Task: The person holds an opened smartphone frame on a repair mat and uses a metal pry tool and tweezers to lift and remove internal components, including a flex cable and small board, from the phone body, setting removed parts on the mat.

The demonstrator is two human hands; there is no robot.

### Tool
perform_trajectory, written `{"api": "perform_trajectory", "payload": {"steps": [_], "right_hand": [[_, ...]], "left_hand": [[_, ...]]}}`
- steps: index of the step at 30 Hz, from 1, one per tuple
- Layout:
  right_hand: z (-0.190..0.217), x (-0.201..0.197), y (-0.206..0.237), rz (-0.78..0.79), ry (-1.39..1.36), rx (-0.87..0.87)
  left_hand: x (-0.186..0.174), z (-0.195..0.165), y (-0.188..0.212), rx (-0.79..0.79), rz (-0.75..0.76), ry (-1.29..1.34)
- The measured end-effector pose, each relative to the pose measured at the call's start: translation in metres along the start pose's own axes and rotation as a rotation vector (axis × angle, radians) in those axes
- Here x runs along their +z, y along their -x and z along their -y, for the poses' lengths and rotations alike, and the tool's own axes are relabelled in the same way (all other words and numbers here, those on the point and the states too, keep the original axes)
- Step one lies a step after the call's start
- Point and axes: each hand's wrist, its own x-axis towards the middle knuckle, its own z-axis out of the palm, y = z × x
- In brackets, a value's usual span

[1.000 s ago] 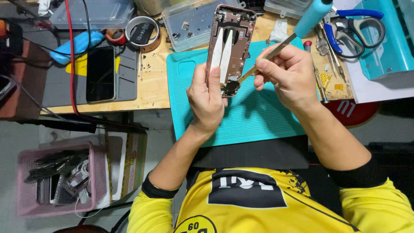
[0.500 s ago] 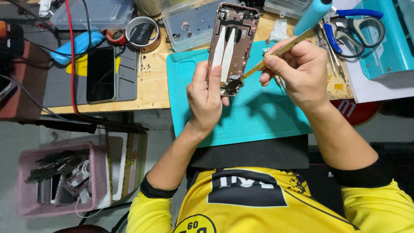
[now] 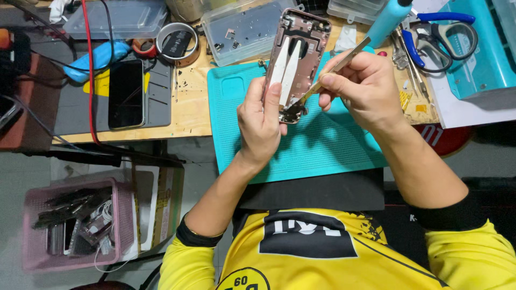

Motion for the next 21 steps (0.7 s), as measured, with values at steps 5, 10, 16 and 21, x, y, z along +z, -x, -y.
{"api": "perform_trajectory", "payload": {"steps": [5, 10, 16, 21], "right_hand": [[0.003, 0.001, -0.001, 0.04, 0.05, 0.007], [0.009, 0.002, 0.0, 0.016, 0.135, -0.025], [0.012, 0.0, 0.001, -0.011, 0.121, -0.036], [0.018, -0.008, 0.002, -0.045, 0.187, -0.106]], "left_hand": [[0.006, 0.004, 0.0, 0.004, 0.045, 0.016], [-0.002, 0.002, 0.0, -0.041, 0.077, 0.052], [-0.005, -0.002, -0.001, -0.049, 0.117, 0.09], [-0.005, -0.004, -0.001, -0.038, 0.102, 0.066]]}}
